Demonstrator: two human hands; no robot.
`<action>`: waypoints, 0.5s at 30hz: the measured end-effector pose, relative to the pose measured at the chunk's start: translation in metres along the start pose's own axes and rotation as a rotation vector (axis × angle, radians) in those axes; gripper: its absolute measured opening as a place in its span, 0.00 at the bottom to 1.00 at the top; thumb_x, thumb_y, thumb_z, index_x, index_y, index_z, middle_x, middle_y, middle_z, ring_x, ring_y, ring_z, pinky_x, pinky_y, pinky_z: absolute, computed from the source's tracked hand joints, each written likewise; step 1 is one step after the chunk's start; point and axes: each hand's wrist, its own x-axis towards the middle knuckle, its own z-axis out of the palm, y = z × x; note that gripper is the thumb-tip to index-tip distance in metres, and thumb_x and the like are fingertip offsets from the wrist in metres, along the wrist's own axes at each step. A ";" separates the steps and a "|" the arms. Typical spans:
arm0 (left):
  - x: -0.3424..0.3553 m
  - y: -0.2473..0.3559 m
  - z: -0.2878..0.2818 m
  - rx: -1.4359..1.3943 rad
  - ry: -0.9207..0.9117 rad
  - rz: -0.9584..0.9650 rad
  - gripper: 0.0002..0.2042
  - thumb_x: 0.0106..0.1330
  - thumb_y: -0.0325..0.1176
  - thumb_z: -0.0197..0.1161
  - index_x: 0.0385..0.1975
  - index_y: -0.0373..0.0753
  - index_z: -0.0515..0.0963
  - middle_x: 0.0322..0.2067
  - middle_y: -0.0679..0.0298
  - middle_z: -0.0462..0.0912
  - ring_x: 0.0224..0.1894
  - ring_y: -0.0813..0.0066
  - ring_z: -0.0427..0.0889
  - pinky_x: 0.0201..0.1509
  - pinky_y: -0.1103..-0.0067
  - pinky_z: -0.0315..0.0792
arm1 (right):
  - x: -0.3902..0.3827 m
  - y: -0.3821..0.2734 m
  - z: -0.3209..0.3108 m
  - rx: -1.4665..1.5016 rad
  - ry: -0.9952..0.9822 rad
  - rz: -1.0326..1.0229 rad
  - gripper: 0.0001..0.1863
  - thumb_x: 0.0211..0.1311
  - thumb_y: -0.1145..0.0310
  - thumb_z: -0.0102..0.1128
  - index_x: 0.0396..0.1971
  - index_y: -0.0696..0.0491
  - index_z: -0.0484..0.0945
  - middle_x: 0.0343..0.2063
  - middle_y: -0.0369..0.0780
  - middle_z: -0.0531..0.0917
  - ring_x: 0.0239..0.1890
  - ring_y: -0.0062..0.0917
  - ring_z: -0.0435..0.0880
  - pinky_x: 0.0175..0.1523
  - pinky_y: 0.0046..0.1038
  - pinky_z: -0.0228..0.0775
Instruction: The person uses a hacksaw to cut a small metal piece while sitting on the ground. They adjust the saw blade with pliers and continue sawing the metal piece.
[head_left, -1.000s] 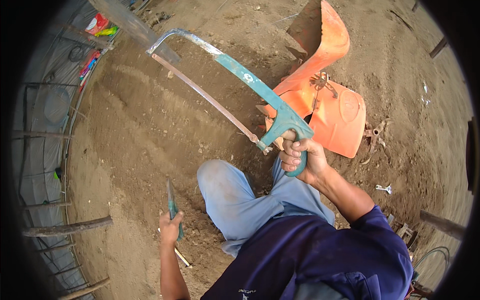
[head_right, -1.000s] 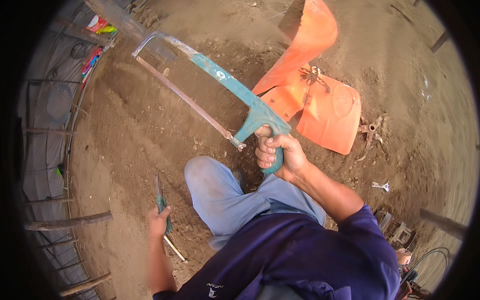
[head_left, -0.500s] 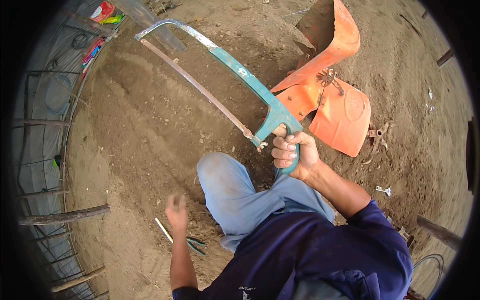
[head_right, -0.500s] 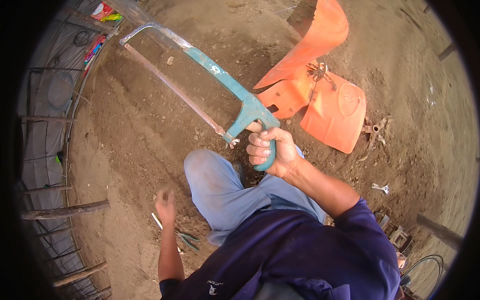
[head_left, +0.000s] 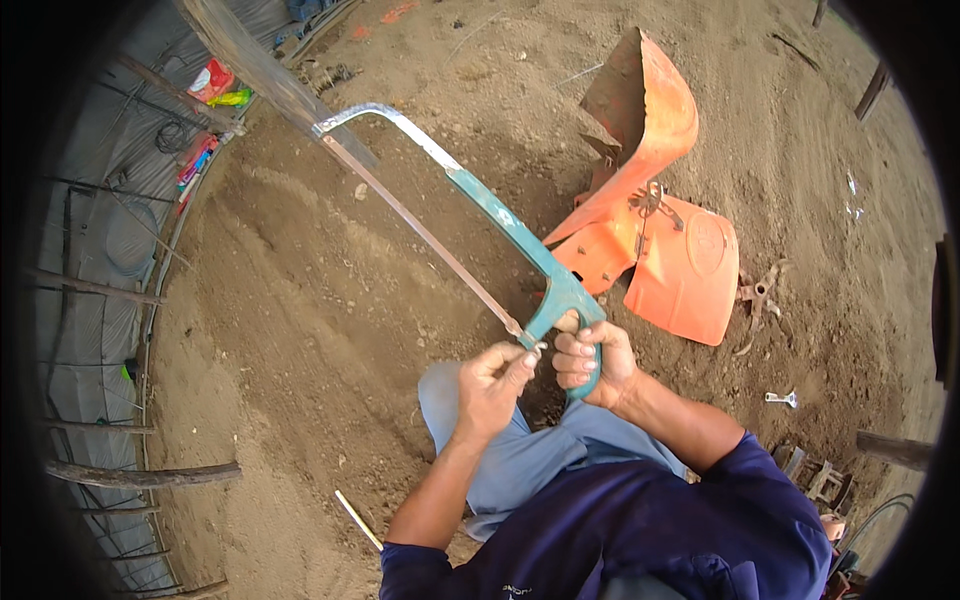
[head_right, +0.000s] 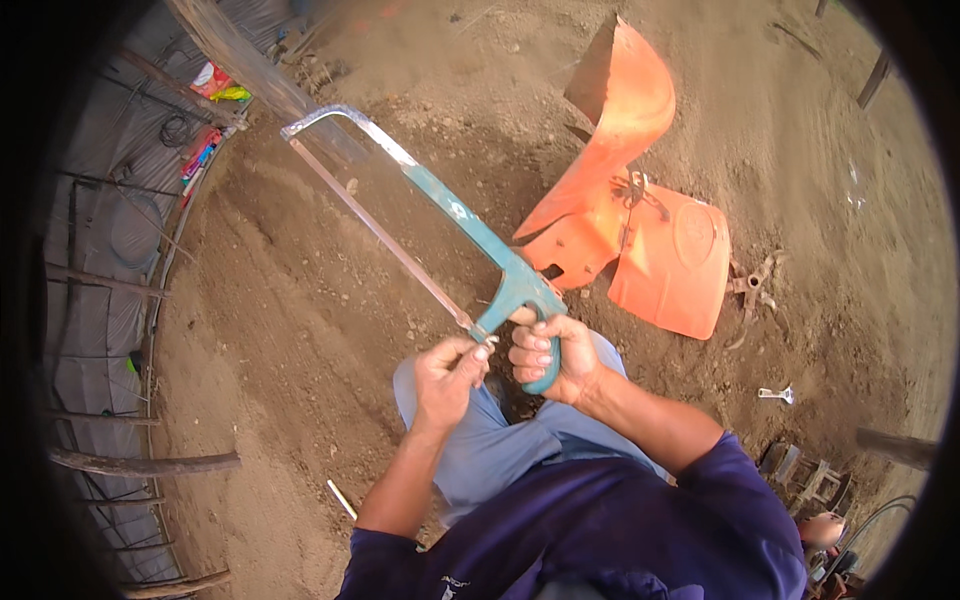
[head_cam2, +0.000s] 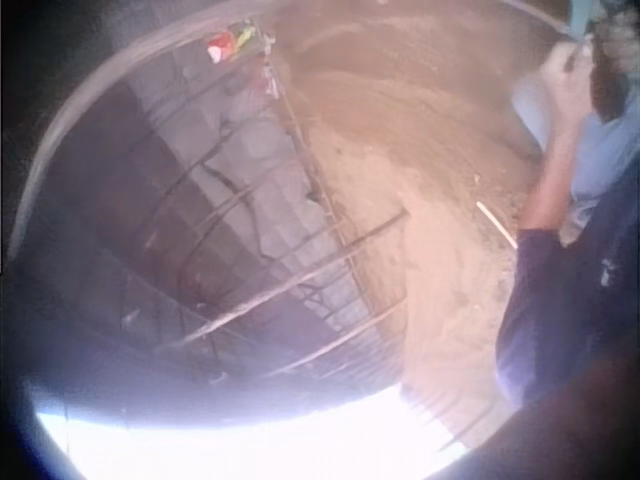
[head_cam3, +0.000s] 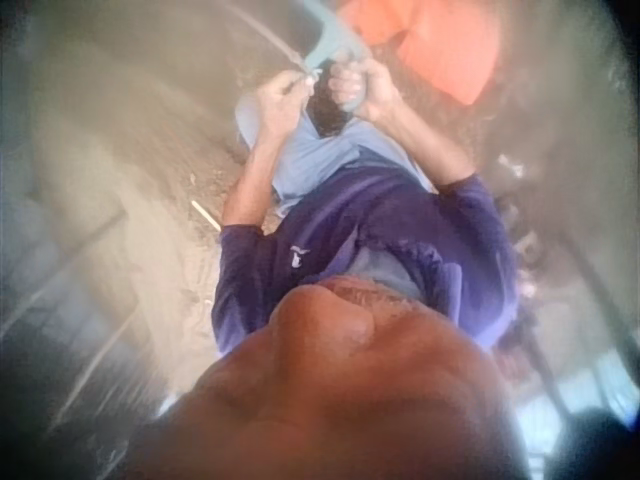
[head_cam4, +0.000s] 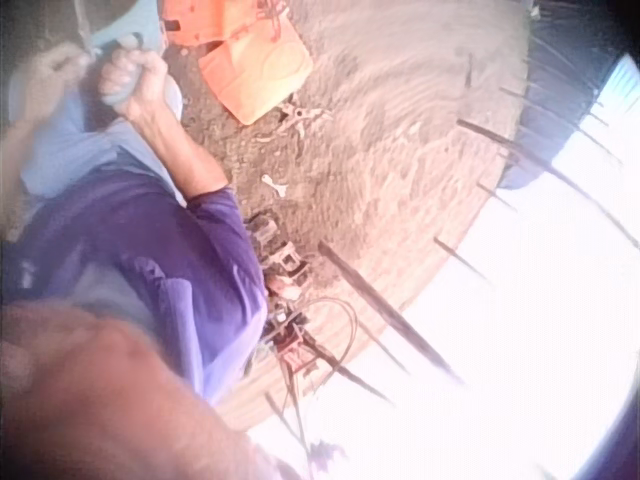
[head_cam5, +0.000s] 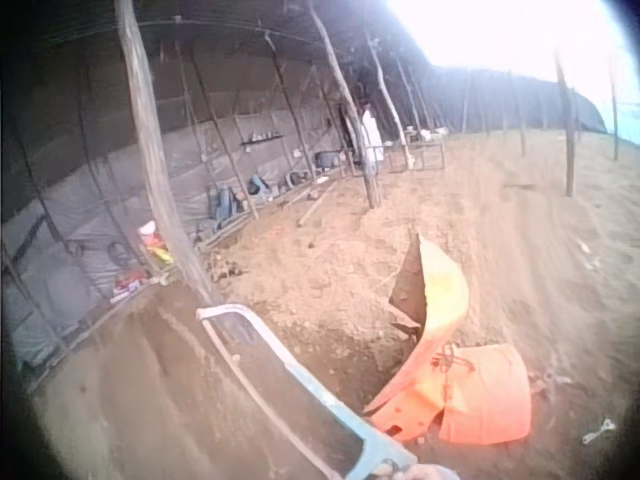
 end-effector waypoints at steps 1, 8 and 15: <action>0.001 -0.002 -0.002 0.013 -0.026 0.042 0.09 0.74 0.32 0.69 0.38 0.30 0.84 0.26 0.67 0.83 0.26 0.85 0.75 0.30 0.84 0.69 | 0.001 -0.001 -0.002 0.012 -0.020 0.009 0.03 0.61 0.68 0.54 0.33 0.49 0.73 0.19 0.29 0.68 0.20 0.17 0.66 0.26 0.23 0.62; 0.027 -0.004 -0.025 -0.173 -0.123 0.080 0.28 0.74 0.49 0.68 0.61 0.30 0.77 0.46 0.62 0.84 0.44 0.79 0.81 0.47 0.79 0.77 | 0.006 -0.001 -0.023 -0.043 -0.014 0.061 0.02 0.60 0.68 0.56 0.32 0.48 0.73 0.18 0.30 0.70 0.18 0.16 0.67 0.24 0.23 0.64; 0.092 0.021 -0.032 -0.518 -0.029 0.155 0.36 0.79 0.48 0.58 0.77 0.31 0.57 0.67 0.46 0.74 0.67 0.54 0.78 0.69 0.63 0.74 | 0.008 0.019 -0.045 0.085 0.004 0.250 0.10 0.61 0.60 0.58 0.25 0.50 0.79 0.13 0.28 0.71 0.12 0.14 0.69 0.19 0.21 0.67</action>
